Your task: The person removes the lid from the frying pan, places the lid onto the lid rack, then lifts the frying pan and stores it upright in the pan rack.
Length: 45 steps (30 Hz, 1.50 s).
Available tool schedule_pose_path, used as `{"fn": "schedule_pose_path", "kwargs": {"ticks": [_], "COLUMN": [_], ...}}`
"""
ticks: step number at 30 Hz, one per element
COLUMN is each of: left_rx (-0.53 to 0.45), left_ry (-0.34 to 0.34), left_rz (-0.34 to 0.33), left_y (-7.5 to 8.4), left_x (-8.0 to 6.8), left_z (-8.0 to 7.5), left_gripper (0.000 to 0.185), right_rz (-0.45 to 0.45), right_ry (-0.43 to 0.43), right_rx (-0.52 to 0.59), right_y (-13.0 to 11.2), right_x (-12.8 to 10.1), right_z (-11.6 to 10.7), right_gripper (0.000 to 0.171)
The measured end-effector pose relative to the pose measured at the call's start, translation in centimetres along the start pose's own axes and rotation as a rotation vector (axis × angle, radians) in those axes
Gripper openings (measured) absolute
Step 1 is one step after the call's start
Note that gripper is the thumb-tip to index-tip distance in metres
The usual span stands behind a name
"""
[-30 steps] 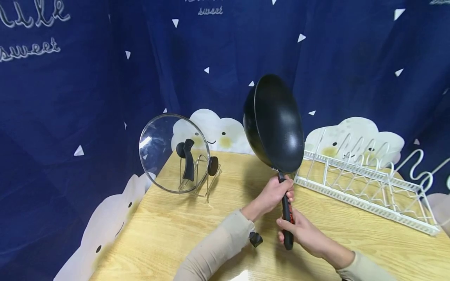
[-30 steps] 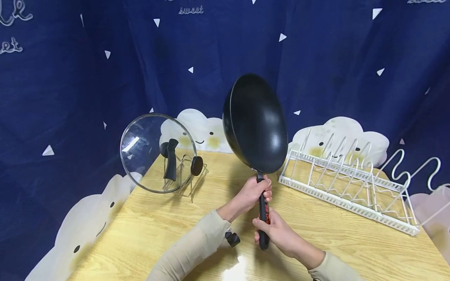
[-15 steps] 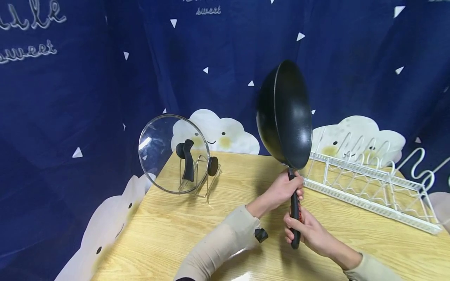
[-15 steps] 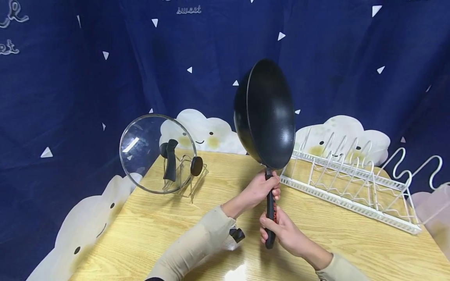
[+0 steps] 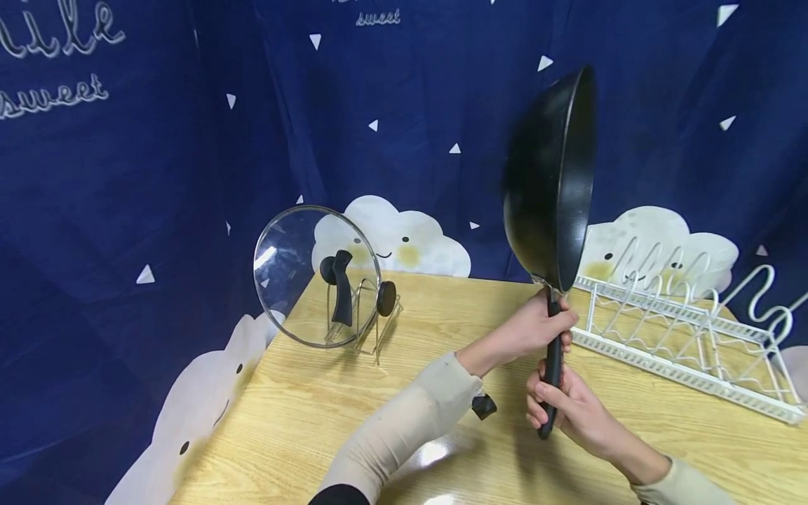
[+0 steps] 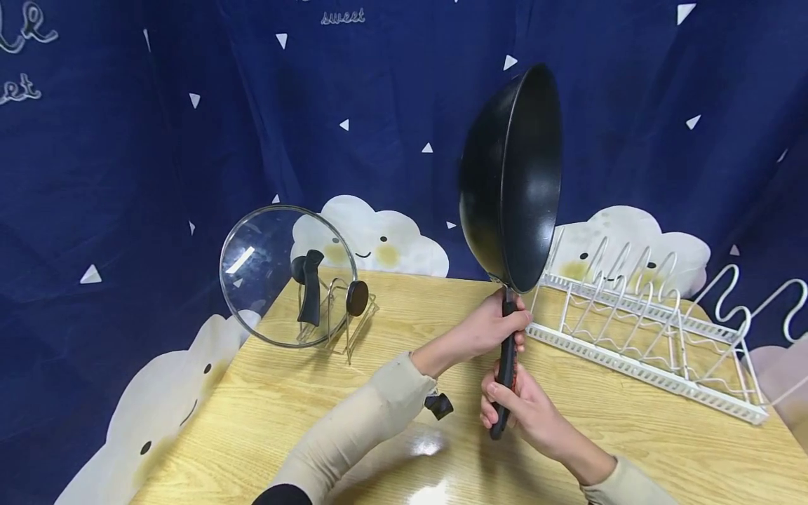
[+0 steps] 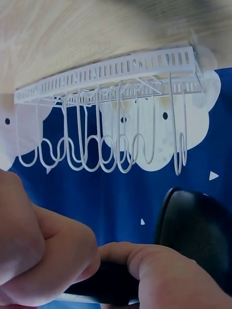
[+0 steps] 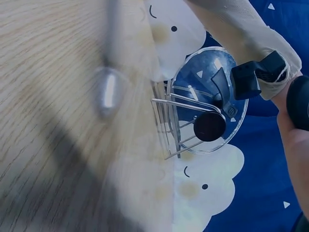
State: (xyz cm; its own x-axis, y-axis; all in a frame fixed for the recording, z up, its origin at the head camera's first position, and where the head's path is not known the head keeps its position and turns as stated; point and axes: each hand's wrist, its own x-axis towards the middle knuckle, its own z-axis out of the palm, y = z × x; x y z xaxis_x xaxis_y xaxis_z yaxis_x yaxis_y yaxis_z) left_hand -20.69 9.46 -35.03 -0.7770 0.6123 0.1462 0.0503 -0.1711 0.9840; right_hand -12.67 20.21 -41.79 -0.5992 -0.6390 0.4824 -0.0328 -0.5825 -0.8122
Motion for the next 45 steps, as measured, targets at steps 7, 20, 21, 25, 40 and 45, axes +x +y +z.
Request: {"fn": "schedule_pose_path", "kwargs": {"ticks": [7,20,21,25,40,45], "left_rx": [0.106,0.219,0.223,0.265,0.428,0.439], "left_ry": [-0.055,-0.050,-0.051,-0.034,0.023,0.017], "left_rz": [0.023,0.014,0.012,0.013,-0.021,-0.047], "left_y": [0.5,-0.4,-0.6,-1.1,-1.4,-1.7], "left_x": [0.8,1.6,1.7,2.0,2.9,3.4], "left_z": [1.0,2.6,2.8,3.4,5.1,5.8], "left_gripper": [0.012,0.010,0.010,0.013,0.033,0.037], "right_rz": [-0.054,-0.070,-0.071,-0.071,-0.063,-0.070], "right_ry": [0.000,-0.016,-0.017,-0.023,0.018,0.106], "right_rx": [0.061,0.160,0.169,0.193,0.259,0.210], "right_y": [-0.5,-0.9,-0.9,-0.8,-1.3,-1.4], "right_x": [-0.6,-2.1,-2.2,-2.9,-4.1,-4.5], "right_z": [-0.1,-0.5,-0.6,-0.9,-1.2,-0.9], "right_gripper": [0.030,0.034,0.033,0.034,0.035,0.030]}}
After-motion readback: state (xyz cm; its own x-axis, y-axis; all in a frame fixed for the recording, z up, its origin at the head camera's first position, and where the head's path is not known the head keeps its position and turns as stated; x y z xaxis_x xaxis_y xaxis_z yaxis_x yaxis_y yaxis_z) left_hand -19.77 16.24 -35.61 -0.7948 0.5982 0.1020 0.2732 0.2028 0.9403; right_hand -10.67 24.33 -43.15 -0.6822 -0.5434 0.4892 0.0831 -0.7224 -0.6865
